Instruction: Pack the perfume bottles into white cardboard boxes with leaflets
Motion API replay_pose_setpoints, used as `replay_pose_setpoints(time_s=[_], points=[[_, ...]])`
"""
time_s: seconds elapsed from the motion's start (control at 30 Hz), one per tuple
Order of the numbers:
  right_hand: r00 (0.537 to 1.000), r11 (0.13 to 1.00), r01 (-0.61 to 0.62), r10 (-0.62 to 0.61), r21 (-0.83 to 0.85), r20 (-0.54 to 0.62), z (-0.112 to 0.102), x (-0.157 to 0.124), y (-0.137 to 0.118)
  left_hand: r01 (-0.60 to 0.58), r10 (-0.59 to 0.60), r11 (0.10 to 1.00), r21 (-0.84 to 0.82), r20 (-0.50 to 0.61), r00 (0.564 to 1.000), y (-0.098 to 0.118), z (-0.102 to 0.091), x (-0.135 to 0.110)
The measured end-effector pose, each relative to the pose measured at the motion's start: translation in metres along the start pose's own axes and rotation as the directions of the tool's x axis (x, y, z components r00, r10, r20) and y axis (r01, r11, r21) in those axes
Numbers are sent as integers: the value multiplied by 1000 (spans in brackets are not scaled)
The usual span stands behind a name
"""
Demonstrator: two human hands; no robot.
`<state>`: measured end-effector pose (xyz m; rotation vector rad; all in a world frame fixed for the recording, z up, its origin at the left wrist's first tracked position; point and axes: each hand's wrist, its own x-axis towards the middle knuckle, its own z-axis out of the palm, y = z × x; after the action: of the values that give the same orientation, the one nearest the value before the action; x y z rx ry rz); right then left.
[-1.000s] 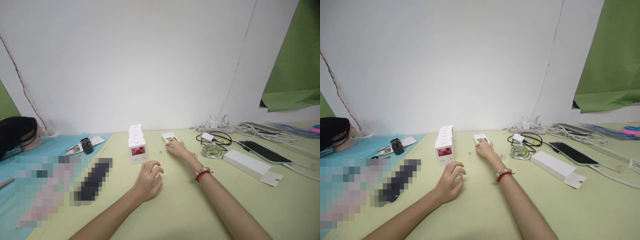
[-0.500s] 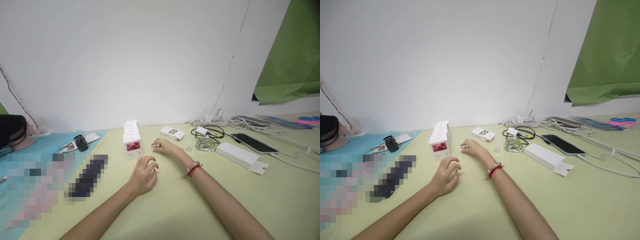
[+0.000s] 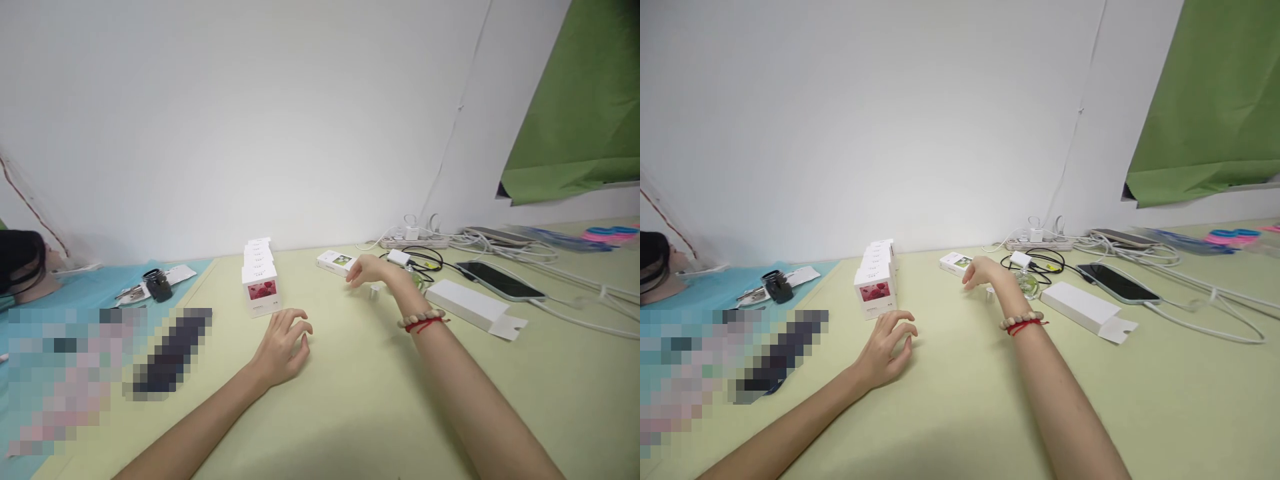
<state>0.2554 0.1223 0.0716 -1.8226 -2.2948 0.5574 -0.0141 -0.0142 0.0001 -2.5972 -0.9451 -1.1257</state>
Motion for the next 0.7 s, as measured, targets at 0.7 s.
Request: replay_pose_setpoints(time_s=[0.7], points=[[985, 986, -161, 163, -32, 53, 14, -12, 10, 260, -187, 951, 170, -354, 916, -10, 0, -1]])
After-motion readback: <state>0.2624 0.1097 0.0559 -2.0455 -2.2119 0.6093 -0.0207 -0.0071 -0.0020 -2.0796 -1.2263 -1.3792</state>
